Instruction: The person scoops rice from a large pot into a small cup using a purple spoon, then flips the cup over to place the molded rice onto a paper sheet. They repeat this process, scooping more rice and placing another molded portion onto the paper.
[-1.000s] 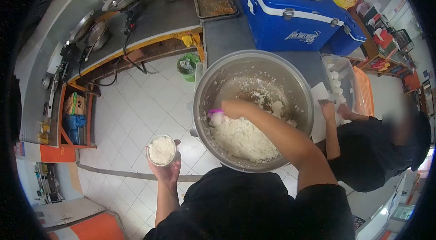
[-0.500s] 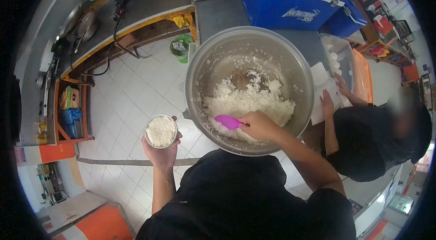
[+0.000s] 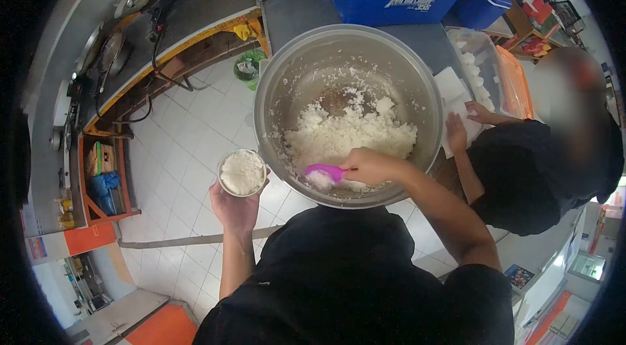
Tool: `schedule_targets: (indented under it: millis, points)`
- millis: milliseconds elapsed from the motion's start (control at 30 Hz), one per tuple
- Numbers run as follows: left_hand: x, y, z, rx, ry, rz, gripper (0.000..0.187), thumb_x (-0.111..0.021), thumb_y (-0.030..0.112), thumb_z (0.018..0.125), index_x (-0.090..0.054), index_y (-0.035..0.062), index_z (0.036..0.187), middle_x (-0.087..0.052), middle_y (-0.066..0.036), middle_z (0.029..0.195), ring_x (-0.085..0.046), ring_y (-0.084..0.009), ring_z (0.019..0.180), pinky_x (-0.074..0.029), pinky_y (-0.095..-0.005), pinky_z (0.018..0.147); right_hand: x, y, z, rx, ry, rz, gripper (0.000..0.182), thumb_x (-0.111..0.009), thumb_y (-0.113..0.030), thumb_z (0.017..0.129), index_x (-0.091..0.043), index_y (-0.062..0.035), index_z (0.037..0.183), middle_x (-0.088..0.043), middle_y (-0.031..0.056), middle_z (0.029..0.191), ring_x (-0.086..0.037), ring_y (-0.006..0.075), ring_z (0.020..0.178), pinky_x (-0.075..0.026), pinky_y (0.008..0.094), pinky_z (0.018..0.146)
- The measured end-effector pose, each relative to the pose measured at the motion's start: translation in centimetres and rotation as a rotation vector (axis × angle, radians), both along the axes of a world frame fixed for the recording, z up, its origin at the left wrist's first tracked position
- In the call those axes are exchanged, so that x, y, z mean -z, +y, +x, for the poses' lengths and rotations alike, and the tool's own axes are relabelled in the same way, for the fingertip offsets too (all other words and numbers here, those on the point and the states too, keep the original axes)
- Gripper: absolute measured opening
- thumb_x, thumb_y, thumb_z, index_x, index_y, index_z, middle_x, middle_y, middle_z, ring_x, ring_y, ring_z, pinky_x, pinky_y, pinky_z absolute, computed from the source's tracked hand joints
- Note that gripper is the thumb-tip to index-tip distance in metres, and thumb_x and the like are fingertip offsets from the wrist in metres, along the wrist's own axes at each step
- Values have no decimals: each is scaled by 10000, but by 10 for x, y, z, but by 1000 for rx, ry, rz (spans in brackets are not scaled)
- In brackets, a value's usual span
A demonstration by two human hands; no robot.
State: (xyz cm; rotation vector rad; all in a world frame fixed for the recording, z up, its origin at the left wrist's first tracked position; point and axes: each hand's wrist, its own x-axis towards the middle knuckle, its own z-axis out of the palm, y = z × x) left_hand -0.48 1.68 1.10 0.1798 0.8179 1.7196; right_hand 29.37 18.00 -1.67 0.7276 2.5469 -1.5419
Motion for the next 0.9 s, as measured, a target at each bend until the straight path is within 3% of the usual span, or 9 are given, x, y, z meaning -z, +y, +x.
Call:
schedule_targets:
  millis: [33, 233, 333, 433, 533, 600, 767, 867, 900]
  points:
    - [1, 3, 1, -28, -13, -24, 609, -446, 391, 959, -467, 37, 1453, -559, -183, 1418, -605, -382, 1233, -525, -524, 1025, -6, 2, 9, 20, -28, -64, 217, -640, -177, 937, -741, -8, 1029, -628, 213, 700, -569, 248, 604, -462, 395, 636]
    - [-11, 26, 21, 156, 55, 56, 624, -575, 232, 821, -448, 123, 1423, -509, -96, 1434, -475, -293, 1374, -398, -490, 1144, -65, -17, 6, 405, 105, -248, 340, -642, -110, 976, -673, -42, 1308, -627, 83, 761, -522, 105, 658, -457, 328, 607]
    - [-14, 42, 46, 164, 3, 110, 607, -567, 177, 818, -444, 139, 1411, -502, -94, 1436, -472, -298, 1371, -394, -491, 1147, -80, -51, -27, 605, 307, -5, 350, -609, -92, 974, -639, -6, 1312, -652, 145, 777, -585, 162, 640, -479, 355, 610]
    - [-18, 52, 71, 110, 13, 136, 601, -572, 168, 843, -409, 135, 1420, -506, -112, 1411, -481, -301, 1352, -388, -487, 1145, -79, -81, -52, 554, 206, 510, 521, -600, -45, 926, -499, 59, 1427, -666, 201, 876, -673, 284, 674, -546, 422, 634]
    - [-13, 54, 83, 53, 44, 129, 579, -573, 172, 862, -396, 132, 1411, -517, -119, 1372, -497, -297, 1323, -394, -474, 1134, -94, -96, -57, 446, -85, 583, 661, -587, -10, 865, -370, 126, 1474, -654, 270, 943, -684, 409, 718, -580, 478, 663]
    - [-7, 53, 86, 52, 50, 92, 558, -569, 175, 871, -395, 131, 1400, -528, -120, 1342, -513, -294, 1299, -401, -465, 1123, -81, -95, -50, 363, -49, 589, 692, -584, -10, 850, -342, 141, 1481, -652, 279, 939, -691, 426, 730, -586, 471, 649]
    - [12, 61, 80, 187, -34, 112, 484, -433, 515, 1064, -432, 151, 1383, -546, -70, 1368, -523, -248, 1306, -410, -460, 1123, -71, -48, -4, 403, 219, 481, 615, -584, -77, 932, -403, 13, 1513, -684, 244, 921, -708, 397, 792, -551, 496, 715]
    - [2, 66, 83, 184, -116, 159, 558, -369, 607, 1048, -441, 160, 1373, -540, -50, 1400, -508, -238, 1336, -401, -467, 1139, -95, -50, 8, 752, 196, 426, 520, -576, -113, 981, -481, -45, 1487, -702, 224, 932, -705, 387, 827, -532, 491, 755]
    - [2, 67, 83, 191, -87, 169, 560, -367, 611, 1046, -440, 162, 1372, -538, -47, 1406, -502, -240, 1344, -397, -470, 1145, -111, -62, -1, 906, 133, 126, 448, -561, -90, 995, -539, -36, 1439, -705, 248, 1000, -705, 404, 884, -535, 471, 768]
